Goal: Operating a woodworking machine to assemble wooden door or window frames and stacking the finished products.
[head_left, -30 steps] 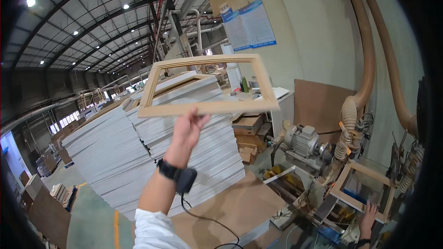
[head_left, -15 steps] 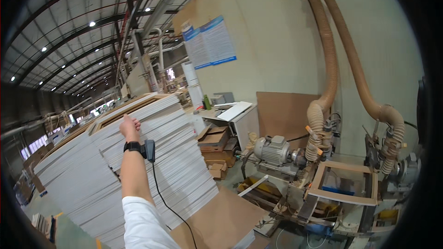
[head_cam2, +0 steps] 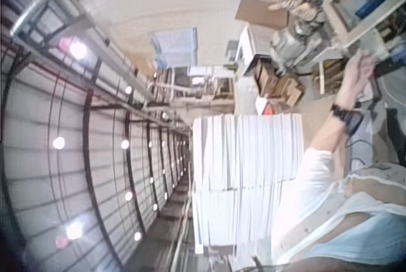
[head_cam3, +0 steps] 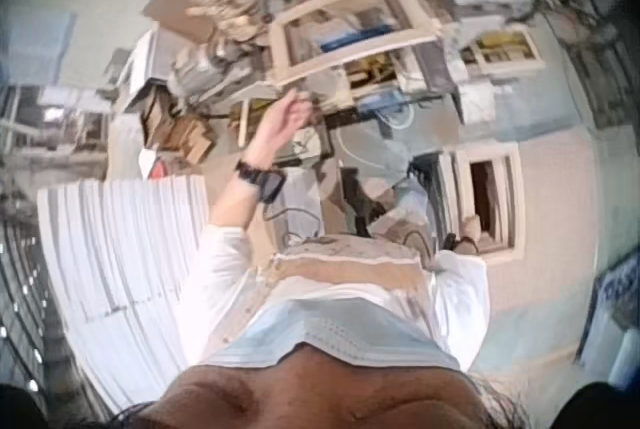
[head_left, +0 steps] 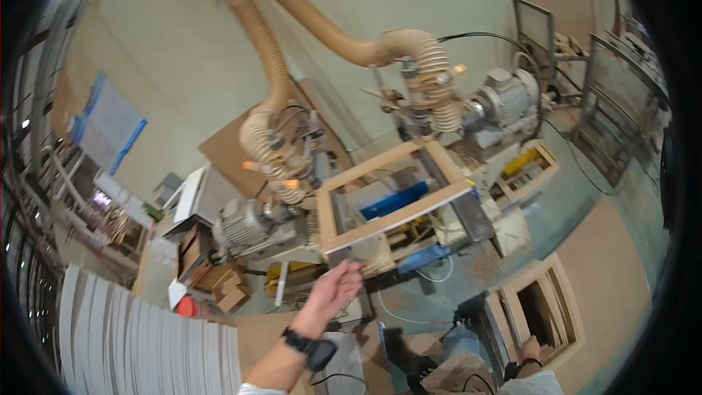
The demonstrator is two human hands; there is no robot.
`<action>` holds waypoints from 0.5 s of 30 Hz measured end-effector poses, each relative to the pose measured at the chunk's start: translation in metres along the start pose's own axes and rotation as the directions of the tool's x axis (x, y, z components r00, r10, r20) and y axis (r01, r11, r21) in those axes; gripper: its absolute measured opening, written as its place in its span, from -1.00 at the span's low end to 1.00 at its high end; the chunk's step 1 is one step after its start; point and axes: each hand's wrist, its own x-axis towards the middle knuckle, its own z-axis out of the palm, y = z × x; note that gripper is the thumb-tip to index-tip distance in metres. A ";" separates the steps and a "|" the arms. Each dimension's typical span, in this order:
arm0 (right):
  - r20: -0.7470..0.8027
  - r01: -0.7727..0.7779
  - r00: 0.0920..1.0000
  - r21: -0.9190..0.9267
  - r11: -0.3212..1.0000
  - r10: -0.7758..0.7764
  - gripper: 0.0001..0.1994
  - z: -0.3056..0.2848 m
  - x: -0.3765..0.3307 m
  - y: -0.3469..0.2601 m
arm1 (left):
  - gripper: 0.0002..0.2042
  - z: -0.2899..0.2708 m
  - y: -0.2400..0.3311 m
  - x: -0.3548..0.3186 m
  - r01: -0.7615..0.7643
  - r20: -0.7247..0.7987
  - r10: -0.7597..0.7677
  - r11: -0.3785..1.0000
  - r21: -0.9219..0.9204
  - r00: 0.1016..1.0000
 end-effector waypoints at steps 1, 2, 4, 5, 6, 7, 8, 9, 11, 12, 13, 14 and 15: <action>0.026 0.017 1.000 -0.087 0.996 -0.015 -0.71 -0.026 -0.019 -0.032 | -0.72 0.019 -0.016 0.035 0.048 -0.031 -0.047 0.999 0.023 0.998; -0.015 -0.030 0.999 -0.093 0.995 0.029 -0.71 -0.038 -0.016 -0.013 | -0.68 0.034 -0.037 0.077 0.098 0.038 -0.095 0.993 -0.064 0.995; -0.122 -0.012 0.991 0.277 0.961 0.048 -0.66 -0.064 0.000 0.008 | -0.61 0.037 -0.062 0.150 0.166 0.056 -0.158 0.966 -0.197 0.986; -0.166 0.096 0.983 0.080 0.992 -0.082 -0.68 -0.133 -0.031 -0.087 | -0.60 0.013 -0.055 0.165 0.103 -0.056 -0.127 0.941 -0.322 0.990; -0.279 0.142 0.951 0.008 0.990 -0.134 -0.75 -0.169 -0.036 -0.088 | -0.59 0.017 -0.060 0.185 0.097 -0.089 -0.152 0.892 -0.442 0.984; -0.299 0.164 0.946 0.123 0.979 -0.121 -0.79 -0.200 -0.043 -0.106 | -0.58 0.010 -0.061 0.199 -0.025 -0.124 -0.038 0.884 -0.467 0.992; -0.317 0.200 0.941 0.236 0.951 -0.119 -0.83 -0.229 -0.050 -0.132 | -0.57 0.004 -0.059 0.207 -0.157 -0.170 0.083 0.858 -0.490 0.982; -0.337 0.205 0.933 0.217 0.954 -0.124 -0.83 -0.254 -0.054 -0.152 | -0.59 0.018 -0.061 0.206 -0.195 -0.158 0.131 0.834 -0.517 0.979; -0.221 0.287 0.947 0.257 0.923 -0.233 -0.83 -0.290 -0.072 -0.206 | -0.61 0.007 -0.073 0.195 -0.170 -0.089 0.145 0.818 -0.549 0.985; -0.269 0.459 0.874 0.182 0.870 -0.405 -0.86 -0.303 -0.086 -0.243 | -0.63 -0.003 -0.079 0.185 -0.137 -0.022 0.151 0.819 -0.558 0.988; -0.311 0.585 0.786 0.096 0.805 -0.534 -0.88 -0.315 -0.096 -0.273 | -0.67 0.016 -0.092 0.164 -0.128 -0.005 0.151 0.821 -0.557 0.989; -0.304 0.723 0.653 -0.025 0.691 -0.694 -0.84 -0.323 -0.097 -0.299 | -0.69 0.024 -0.102 0.137 -0.112 0.070 0.176 0.838 -0.534 0.982; -0.270 0.840 0.480 -0.131 0.526 -0.835 -0.80 -0.323 -0.095 -0.329 | -0.71 0.024 -0.105 0.104 -0.112 0.084 0.175 0.865 -0.489 0.981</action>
